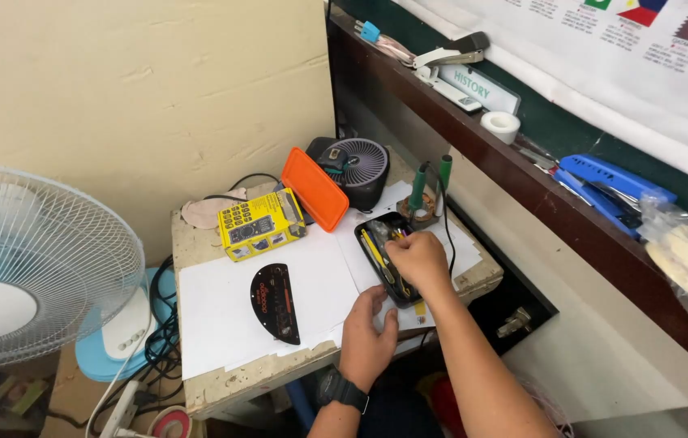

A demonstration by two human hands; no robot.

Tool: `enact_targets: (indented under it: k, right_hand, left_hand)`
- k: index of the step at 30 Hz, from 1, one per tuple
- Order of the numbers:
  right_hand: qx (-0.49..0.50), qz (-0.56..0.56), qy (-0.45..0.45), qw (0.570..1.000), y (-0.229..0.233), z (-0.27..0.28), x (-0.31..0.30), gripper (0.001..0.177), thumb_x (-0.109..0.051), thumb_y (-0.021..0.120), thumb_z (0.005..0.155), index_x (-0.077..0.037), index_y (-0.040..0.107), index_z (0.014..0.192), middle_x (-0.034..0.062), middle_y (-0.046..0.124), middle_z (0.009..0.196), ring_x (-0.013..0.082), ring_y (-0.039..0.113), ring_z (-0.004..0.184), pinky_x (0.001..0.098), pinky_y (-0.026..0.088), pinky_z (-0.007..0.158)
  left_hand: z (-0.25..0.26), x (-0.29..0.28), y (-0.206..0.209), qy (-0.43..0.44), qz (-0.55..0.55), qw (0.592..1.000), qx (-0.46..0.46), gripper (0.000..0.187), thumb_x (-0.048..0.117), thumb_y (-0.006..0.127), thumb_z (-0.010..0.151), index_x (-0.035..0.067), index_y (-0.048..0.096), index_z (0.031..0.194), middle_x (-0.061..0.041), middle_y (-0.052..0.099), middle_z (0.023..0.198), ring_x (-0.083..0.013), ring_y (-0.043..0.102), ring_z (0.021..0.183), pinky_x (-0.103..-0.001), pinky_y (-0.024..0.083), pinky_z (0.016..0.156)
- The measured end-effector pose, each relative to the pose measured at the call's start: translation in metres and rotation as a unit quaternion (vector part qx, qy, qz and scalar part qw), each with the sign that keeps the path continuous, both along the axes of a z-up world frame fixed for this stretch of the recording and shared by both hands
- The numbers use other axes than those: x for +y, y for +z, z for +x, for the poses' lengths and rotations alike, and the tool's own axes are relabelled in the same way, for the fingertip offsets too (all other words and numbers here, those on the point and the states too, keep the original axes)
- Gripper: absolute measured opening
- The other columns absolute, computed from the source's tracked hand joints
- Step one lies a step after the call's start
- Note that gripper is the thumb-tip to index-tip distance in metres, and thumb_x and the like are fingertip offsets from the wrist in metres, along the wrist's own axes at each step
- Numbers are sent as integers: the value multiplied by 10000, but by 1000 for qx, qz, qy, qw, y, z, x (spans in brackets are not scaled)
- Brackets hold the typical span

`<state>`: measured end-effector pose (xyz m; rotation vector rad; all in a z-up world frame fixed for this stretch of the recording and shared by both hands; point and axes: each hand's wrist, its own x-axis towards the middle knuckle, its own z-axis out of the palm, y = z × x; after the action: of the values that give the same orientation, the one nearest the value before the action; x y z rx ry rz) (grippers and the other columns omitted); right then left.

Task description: The person uses pliers to remove a screw from a black remote control and then detaches the internal circuit board. They place the remote and board on the desk, then retrieve a power adapter from a drawer and examine it.

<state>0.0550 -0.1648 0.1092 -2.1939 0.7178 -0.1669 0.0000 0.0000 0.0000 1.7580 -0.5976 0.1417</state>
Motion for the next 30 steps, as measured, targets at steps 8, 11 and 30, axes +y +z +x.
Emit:
enact_targets:
  k: [8,11,30]
  right_hand:
    - [102,3,59,993,46,-9,10,314,-317,623,1053,-291,766,1332,22,837,1194,259,751,915,443,557,761]
    - [83,34,62,994,32,-2,3,393,-383,581,1107,-274,862,1360,32,867,1223,250,768,1000,415,568,846]
    - [-308,223,118,917,20,-112,22,726,-108,795,1025,-100,553,1710,72,808,1110,129,700,1000,268,533,978]
  left_hand:
    - [0,0,0,9,14,1000,-17,425,150,697,1065,22,671,1469,-194,776,1385,-322,783,1293,-425,651,1166]
    - [0,1,0,10,17,1000,-11,426,157,692,1066,27,678,1472,-187,777,1387,-320,781,1290,-423,647,1167]
    - [-28,36,55,-1,-14,997,-81,292,144,684,1108,49,722,1382,-211,692,1577,-386,664,1514,-499,555,1222]
